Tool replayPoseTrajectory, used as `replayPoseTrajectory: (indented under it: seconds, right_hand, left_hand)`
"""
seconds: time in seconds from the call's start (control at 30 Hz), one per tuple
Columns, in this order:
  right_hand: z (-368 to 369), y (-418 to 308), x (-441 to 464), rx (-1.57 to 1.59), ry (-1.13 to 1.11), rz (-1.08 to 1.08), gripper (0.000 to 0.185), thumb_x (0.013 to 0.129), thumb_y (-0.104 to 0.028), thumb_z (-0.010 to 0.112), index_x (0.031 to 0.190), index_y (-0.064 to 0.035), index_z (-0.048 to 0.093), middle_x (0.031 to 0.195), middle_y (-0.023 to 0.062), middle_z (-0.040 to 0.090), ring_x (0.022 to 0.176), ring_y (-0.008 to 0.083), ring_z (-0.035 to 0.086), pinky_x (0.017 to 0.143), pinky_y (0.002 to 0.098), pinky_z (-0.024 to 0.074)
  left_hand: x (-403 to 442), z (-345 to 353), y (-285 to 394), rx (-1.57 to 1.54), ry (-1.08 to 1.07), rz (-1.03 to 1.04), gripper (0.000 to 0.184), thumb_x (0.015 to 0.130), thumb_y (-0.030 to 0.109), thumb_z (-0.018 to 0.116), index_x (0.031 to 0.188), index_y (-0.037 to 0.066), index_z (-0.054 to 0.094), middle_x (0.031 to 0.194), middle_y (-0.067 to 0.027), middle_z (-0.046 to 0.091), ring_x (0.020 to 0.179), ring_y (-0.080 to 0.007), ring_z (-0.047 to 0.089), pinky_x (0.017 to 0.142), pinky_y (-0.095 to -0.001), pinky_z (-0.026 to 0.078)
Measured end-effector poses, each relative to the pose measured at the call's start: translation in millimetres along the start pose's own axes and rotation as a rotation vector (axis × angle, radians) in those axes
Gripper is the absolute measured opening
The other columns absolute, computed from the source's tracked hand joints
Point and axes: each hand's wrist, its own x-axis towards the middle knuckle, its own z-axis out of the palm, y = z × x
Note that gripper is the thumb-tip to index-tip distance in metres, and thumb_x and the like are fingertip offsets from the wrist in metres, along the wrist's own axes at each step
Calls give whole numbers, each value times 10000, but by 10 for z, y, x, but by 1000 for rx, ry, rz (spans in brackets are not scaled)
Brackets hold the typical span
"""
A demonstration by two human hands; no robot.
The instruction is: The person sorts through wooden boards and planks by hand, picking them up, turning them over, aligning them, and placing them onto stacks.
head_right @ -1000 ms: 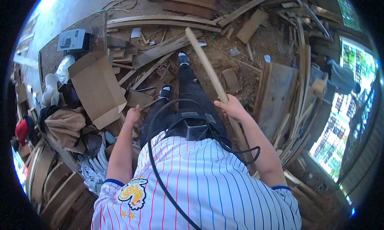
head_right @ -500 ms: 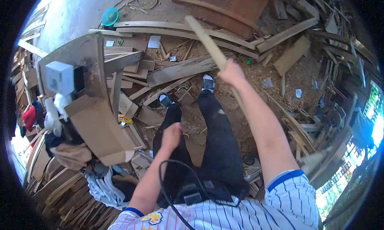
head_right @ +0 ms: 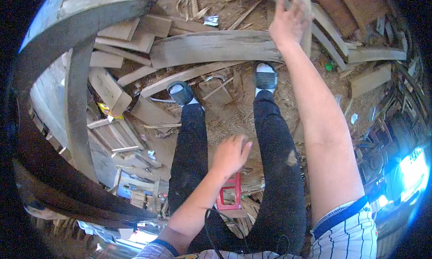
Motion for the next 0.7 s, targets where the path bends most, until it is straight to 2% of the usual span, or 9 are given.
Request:
replayPoseTrajectory:
  seconds: [0.03,0.1,0.17,0.37,0.4,0.43,0.53,0.63,0.7]
  right_hand:
    - [-49,-189,-65,-5,-28,-239,626,814,-132,584,1416,-117,413,1498,185,307,1400,355,300,1096,603,282]
    - [19,-494,-259,142,-172,-601,669,786,-131,618,1425,-170,423,1493,127,348,1409,346,293,1120,603,262]
    - [331,-743,-541,340,-399,-701,739,786,-197,683,1455,-178,372,1486,128,362,1398,334,322,1123,608,260]
    - [374,-989,-657,92,-799,-602,1040,706,-422,820,1519,-179,218,1461,151,390,1363,318,381,1122,604,277]
    - [430,-973,-647,140,-759,-589,1035,672,-430,834,1496,-156,272,1410,154,452,1335,312,410,1086,548,360]
    - [469,-960,-702,145,-766,-585,1035,672,-430,834,1496,-156,272,1410,154,452,1335,312,410,1086,548,360]
    - [426,-786,-844,148,-835,-655,731,708,-383,804,1305,-111,483,1171,139,624,1186,308,525,934,419,485]
    - [361,-580,-1179,354,-701,-673,487,778,-345,724,1180,-124,563,1055,114,647,1118,315,552,926,444,470]
    - [223,-536,-1193,406,-734,-656,416,801,-356,700,1134,-126,606,1026,106,643,1099,319,554,923,446,468]
  left_hand:
    - [48,-75,94,-8,3,-20,256,965,257,522,1033,28,613,949,-181,667,875,-343,655,767,-431,524]
    - [59,-171,233,-829,190,24,243,969,239,527,1038,21,609,919,-162,651,832,-293,646,750,-397,523]
    - [90,-96,166,-831,202,36,234,970,227,533,1038,16,605,911,-153,647,816,-280,642,745,-381,518]
    - [134,167,-67,-766,174,-167,225,971,223,549,1064,31,623,904,-126,655,814,-219,648,737,-322,517]
    - [144,150,-72,-742,176,-192,229,972,226,549,1064,32,626,899,-123,653,802,-215,646,728,-319,515]
    - [134,136,-67,-737,172,-198,229,972,226,549,1064,32,626,899,-123,653,802,-215,646,728,-319,515]
    - [133,115,-1,-807,126,-105,221,973,219,552,1062,32,631,898,-105,658,786,-186,638,723,-305,508]
    - [135,113,28,-889,126,-92,208,974,197,553,1059,22,628,890,-83,660,780,-150,625,729,-287,497]
    - [154,139,-23,-889,153,-126,192,954,173,565,1034,11,627,908,-140,661,777,-221,644,700,-326,519]
